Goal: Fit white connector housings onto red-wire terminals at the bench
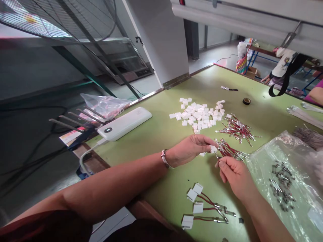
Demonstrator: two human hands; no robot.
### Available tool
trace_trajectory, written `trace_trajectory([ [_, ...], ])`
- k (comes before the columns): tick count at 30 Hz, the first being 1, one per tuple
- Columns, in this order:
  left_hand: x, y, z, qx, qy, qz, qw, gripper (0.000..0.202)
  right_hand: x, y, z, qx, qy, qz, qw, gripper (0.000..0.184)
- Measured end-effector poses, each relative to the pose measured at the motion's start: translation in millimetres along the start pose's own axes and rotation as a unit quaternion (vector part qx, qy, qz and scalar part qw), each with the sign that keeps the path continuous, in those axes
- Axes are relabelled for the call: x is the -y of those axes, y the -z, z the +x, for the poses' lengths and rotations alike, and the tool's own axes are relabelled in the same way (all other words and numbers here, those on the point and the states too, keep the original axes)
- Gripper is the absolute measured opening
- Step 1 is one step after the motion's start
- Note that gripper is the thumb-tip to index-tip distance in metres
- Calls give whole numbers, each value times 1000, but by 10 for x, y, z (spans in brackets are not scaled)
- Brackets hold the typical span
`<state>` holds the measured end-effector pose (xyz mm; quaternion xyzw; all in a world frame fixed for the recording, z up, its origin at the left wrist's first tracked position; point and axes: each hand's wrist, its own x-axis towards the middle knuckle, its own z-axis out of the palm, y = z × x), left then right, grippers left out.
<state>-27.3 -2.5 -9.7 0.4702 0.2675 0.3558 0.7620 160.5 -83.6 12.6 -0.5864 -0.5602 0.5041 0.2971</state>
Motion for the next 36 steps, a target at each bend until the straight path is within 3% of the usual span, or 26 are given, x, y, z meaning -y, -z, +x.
trace_trajectory([
  [5,-50,-2,-9,36,-39,76,996,14,47,37,13,68,-123,216,966,37],
  [8,-102,-19,-25,86,-91,150,981,13,27,34,30,79,-146,272,948,39],
  [11,-120,-35,-36,97,-102,198,970,10,-16,5,26,70,-118,244,960,37],
  [15,-63,-44,-37,99,-60,207,972,6,-54,-43,-10,36,-59,146,987,36],
  [20,18,-40,-46,125,-37,205,970,10,-26,-54,-45,40,-68,58,995,34],
  [24,-48,-2,-46,160,-27,218,962,14,-15,-34,-46,49,-52,6,997,29],
  [26,-131,43,-41,177,-34,269,946,25,-27,-24,-52,62,-29,-42,997,28],
  [28,-208,103,-32,110,-55,365,923,39,-43,-8,-64,90,-5,-96,991,27],
  [30,-245,164,-23,-5,-65,490,869,42,-53,32,-72,122,12,-154,980,22],
  [32,-229,202,-17,-62,-42,598,798,40,-51,107,-62,126,21,-200,972,20],
  [34,-183,204,-17,-40,-10,655,755,34,-46,207,-30,74,18,-236,969,21],
  [36,-135,174,-21,-10,-4,669,743,25,-52,291,16,-16,21,-282,959,22],
])
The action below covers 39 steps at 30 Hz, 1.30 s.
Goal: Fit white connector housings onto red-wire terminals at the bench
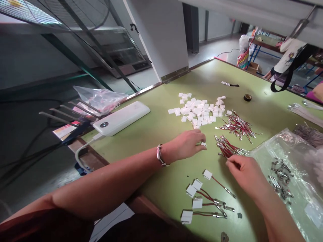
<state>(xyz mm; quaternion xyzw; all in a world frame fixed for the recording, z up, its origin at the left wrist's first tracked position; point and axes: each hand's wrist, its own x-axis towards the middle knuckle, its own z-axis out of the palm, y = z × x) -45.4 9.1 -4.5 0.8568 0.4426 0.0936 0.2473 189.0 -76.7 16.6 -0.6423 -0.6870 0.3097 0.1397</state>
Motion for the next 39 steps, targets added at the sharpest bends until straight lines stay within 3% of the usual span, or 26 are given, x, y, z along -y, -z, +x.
trace_trajectory([
  [3,-61,-54,-16,4,-46,-13,999,18,-40,-29,67,-81,8,-94,992,20],
  [8,-125,-115,-50,-13,-104,-13,994,20,-29,-251,147,-117,24,-261,958,25],
  [13,-95,-138,-18,-24,-82,-39,996,32,-79,-121,194,-151,53,-187,969,27],
  [16,-12,-72,47,-42,-25,-130,990,30,-75,-13,160,-112,80,-131,982,23],
  [18,56,5,90,-63,35,-240,968,29,-57,-5,112,-61,73,-156,983,20],
  [21,120,113,129,-92,99,-387,912,30,-32,-60,34,-13,45,-249,967,20],
  [26,72,112,126,-49,96,-486,867,18,45,-166,0,-43,45,-323,944,20],
  [33,12,-55,96,38,82,-604,792,17,189,-384,136,-77,34,-297,951,21],
  [36,-8,-92,89,74,89,-625,772,21,161,-342,130,-97,24,-233,967,20],
  [39,-48,-118,76,72,88,-646,755,25,106,-235,84,-126,8,-117,985,19],
])
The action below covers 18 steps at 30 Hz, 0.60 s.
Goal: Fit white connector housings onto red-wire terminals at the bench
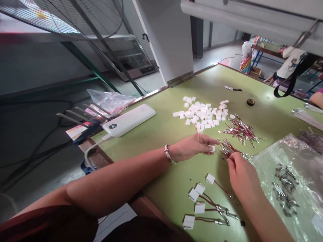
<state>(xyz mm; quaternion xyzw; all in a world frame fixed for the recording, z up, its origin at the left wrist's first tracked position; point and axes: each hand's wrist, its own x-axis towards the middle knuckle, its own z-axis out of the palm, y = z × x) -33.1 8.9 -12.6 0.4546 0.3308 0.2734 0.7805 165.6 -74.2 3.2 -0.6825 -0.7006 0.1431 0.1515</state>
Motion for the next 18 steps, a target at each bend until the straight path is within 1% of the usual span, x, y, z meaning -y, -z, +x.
trace_trajectory([
  [2,15,-27,-6,2,-11,-17,1000,25,-29,43,-19,-12,-2,64,998,19],
  [4,29,-44,-10,5,-21,-31,999,20,-27,49,-37,-18,16,101,995,20],
  [8,45,-53,-14,10,-29,-44,999,13,7,16,-52,-39,36,124,991,22],
  [9,45,-55,-18,14,-26,-44,999,14,11,11,-51,-45,33,128,990,24],
  [11,40,-60,-32,21,-17,-50,998,21,16,15,-49,-48,22,139,989,25],
  [13,27,-68,-54,27,-12,-63,998,32,21,33,-49,-39,12,154,987,26],
  [15,7,-73,-76,37,-11,-75,996,38,33,57,-55,-20,4,173,985,26],
  [18,-21,-70,-94,65,7,-87,994,32,65,84,-75,11,-14,203,979,27],
])
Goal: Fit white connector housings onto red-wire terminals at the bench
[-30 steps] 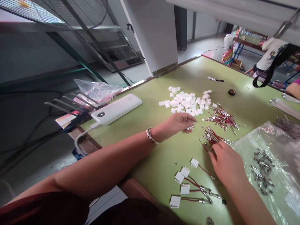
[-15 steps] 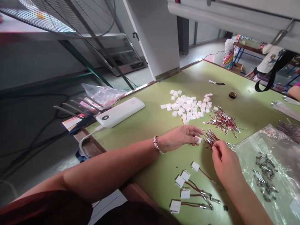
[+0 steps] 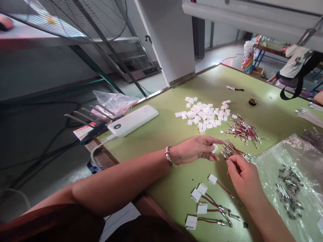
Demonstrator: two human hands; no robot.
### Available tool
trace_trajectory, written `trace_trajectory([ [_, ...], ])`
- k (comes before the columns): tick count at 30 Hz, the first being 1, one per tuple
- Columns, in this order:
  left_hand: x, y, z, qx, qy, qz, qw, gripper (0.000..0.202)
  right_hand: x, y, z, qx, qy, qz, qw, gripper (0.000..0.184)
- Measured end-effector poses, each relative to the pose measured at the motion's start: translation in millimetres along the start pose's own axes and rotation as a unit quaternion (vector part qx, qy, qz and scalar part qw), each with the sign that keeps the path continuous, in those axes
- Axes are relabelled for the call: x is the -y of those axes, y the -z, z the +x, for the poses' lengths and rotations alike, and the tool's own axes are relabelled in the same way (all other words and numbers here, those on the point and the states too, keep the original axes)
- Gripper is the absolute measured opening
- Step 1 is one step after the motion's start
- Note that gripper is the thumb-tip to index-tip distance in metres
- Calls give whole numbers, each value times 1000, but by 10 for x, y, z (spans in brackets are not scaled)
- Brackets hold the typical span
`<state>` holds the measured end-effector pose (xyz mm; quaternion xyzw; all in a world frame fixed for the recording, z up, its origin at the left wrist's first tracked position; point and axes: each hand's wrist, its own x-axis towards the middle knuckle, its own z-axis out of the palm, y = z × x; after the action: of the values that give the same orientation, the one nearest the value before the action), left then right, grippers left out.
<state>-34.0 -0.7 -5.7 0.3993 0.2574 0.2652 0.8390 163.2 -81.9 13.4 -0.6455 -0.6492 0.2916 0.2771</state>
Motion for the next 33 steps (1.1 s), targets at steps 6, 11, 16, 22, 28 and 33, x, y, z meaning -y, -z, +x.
trace_trajectory([
  [6,7,-11,6,20,19,-4,1000,17,80,-58,-47,96,-48,85,991,32],
  [11,54,-52,18,-19,-12,15,1000,8,81,-114,-43,154,-82,130,976,36],
  [16,39,-50,20,-26,-8,10,1000,6,33,-105,-37,147,-91,152,973,36],
  [22,40,-31,33,-11,-37,28,999,7,52,-88,-62,134,-162,213,954,38],
  [28,8,-55,26,32,-117,176,977,15,80,-50,-42,167,-244,335,895,38],
  [33,11,-58,7,37,-125,262,956,12,42,5,-4,176,-277,369,870,36],
])
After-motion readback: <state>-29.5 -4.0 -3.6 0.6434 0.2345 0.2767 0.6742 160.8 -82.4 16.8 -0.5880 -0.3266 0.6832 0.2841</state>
